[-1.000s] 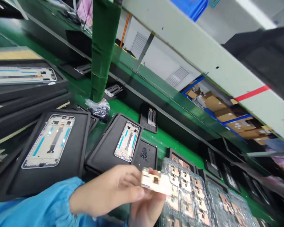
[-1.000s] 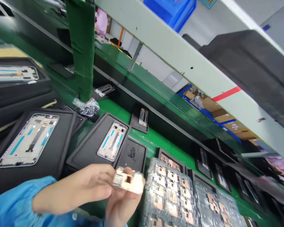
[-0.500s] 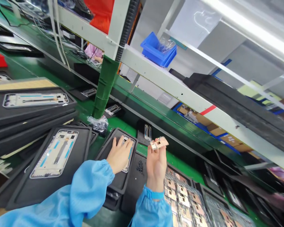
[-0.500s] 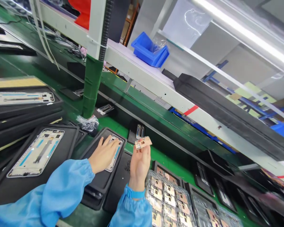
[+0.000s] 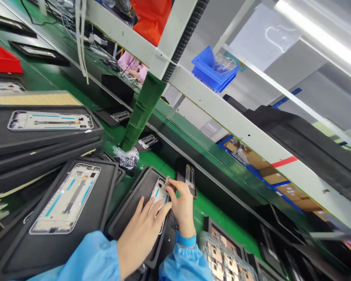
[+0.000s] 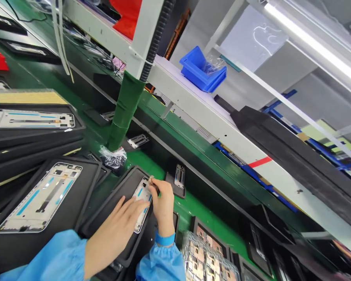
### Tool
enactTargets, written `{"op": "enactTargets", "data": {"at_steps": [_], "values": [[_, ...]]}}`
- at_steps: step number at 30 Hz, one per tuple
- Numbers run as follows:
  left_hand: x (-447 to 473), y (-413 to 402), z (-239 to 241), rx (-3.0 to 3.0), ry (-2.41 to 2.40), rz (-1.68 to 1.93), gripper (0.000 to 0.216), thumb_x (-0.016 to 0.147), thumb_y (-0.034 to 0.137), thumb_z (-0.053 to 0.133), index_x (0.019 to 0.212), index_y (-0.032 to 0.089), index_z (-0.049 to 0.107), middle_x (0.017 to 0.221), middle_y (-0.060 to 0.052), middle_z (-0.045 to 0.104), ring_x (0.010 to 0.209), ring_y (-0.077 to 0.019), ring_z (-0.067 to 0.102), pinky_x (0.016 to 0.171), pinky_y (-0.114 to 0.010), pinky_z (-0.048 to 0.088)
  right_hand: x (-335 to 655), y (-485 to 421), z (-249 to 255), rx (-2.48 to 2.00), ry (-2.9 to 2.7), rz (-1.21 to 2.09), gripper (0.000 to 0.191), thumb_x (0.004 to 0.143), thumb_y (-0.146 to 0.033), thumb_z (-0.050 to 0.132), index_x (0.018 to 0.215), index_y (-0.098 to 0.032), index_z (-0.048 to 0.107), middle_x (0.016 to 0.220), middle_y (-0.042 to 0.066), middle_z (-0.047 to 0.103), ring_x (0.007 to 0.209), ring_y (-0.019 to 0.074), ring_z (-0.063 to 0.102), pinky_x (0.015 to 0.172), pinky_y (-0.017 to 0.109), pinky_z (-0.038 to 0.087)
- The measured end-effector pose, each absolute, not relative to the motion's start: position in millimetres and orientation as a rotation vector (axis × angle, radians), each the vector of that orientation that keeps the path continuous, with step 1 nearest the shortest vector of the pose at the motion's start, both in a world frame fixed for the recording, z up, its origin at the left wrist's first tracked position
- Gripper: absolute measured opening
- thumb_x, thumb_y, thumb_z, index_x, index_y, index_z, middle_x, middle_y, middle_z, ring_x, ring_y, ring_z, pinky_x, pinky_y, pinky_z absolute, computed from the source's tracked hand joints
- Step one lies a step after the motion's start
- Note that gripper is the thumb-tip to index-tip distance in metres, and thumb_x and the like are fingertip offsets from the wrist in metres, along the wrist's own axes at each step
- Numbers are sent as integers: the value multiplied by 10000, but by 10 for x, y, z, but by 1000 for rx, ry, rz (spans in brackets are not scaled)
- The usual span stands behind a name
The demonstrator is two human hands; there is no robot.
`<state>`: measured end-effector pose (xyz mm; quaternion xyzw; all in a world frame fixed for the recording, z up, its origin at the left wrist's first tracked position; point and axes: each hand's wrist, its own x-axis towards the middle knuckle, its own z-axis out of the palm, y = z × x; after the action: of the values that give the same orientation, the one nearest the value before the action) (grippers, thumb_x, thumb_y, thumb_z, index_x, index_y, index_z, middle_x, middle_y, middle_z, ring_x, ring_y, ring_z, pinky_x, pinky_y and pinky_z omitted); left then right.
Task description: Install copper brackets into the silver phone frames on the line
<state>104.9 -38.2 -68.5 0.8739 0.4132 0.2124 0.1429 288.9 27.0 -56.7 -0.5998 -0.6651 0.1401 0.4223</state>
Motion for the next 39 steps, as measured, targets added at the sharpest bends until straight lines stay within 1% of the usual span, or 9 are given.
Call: {"op": "enactTargets", "data": {"at_steps": [3, 7, 10, 14, 19, 26, 32, 36, 39], "values": [[1001, -465, -801, 2552, 1161, 710, 787, 844, -118, 332, 1553, 216, 400, 1461, -94, 619, 1385, -319, 560, 1148, -641, 448, 2796, 305, -562, -1521, -1865, 304, 158, 918, -341, 705, 1015, -270, 807, 1010, 76, 801, 995, 281, 675, 966, 481, 494], [1001, -454, -895, 2566, 1141, 828, 744, 858, -104, 362, 1535, 199, 422, 1386, -110, 666, 1317, -310, 624, 1102, -642, 489, 2752, 311, -574, -1556, -1997, 241, 181, 972, -317, 643, 1040, -262, 801, 1005, 82, 798, 968, 283, 679, 915, 476, 529], [1002, -436, -930, 2569, 1124, 875, 793, 836, -115, 363, 1555, 218, 400, 1397, -100, 658, 1325, -311, 616, 1092, -628, 501, 2747, 318, -601, -1581, -2046, 209, 202, 991, -268, 606, 1055, -254, 797, 1010, 77, 797, 958, 272, 682, 890, 452, 554], [989, -434, -985, 2557, 1113, 839, 898, 805, -125, 362, 1611, 266, 308, 1439, -67, 627, 1378, -294, 567, 1143, -592, 466, 2759, 347, -641, -1601, -2078, 167, 225, 997, -245, 583, 1060, -244, 799, 1016, 85, 797, 950, 273, 694, 876, 445, 574], [991, -428, -1035, 2541, 1068, 811, 904, 811, -83, 398, 1633, 267, 259, 1453, -67, 612, 1413, -296, 528, 1185, -590, 410, 2792, 373, -649, -1600, -2113, 133, 231, 998, -264, 586, 1080, -247, 800, 1013, 96, 795, 947, 274, 706, 865, 443, 593], [979, -421, -1011, 2535, 1065, 820, 882, 806, -67, 403, 1615, 265, 293, 1471, -62, 602, 1413, -297, 527, 1178, -581, 418, 2843, 411, -649, -1610, -2161, 125, 231, 1005, -279, 591, 1089, -249, 804, 1027, 88, 796, 960, 277, 702, 876, 437, 594], [975, -429, -1009, 2572, 1086, 852, 870, 797, -62, 433, 1603, 248, 325, 1476, -78, 602, 1373, -296, 566, 1146, -487, 487, 2845, 427, -651, -1628, -2195, 126, 246, 1015, -255, 569, 1106, -245, 797, 1056, 89, 790, 982, 273, 698, 896, 432, 582], [974, -409, -973, 2556, 1091, 856, 882, 754, -91, 428, 1572, 234, 382, 1408, -95, 647, 1324, -281, 610, 1139, -452, 501, 2842, 443, -671, -1653, -2212, 123, 241, 1006, -214, 570, 1097, -241, 791, 1050, 85, 788, 987, 281, 688, 907, 433, 564], [980, -396, -937, 2530, 1126, 842, 941, 729, -123, 397, 1592, 250, 355, 1385, -104, 662, 1272, -269, 652, 1112, -443, 529, 2835, 475, -712, -1684, -2214, 129, 238, 989, -169, 572, 1043, -233, 795, 1033, 89, 788, 958, 286, 682, 889, 429, 552]]}}
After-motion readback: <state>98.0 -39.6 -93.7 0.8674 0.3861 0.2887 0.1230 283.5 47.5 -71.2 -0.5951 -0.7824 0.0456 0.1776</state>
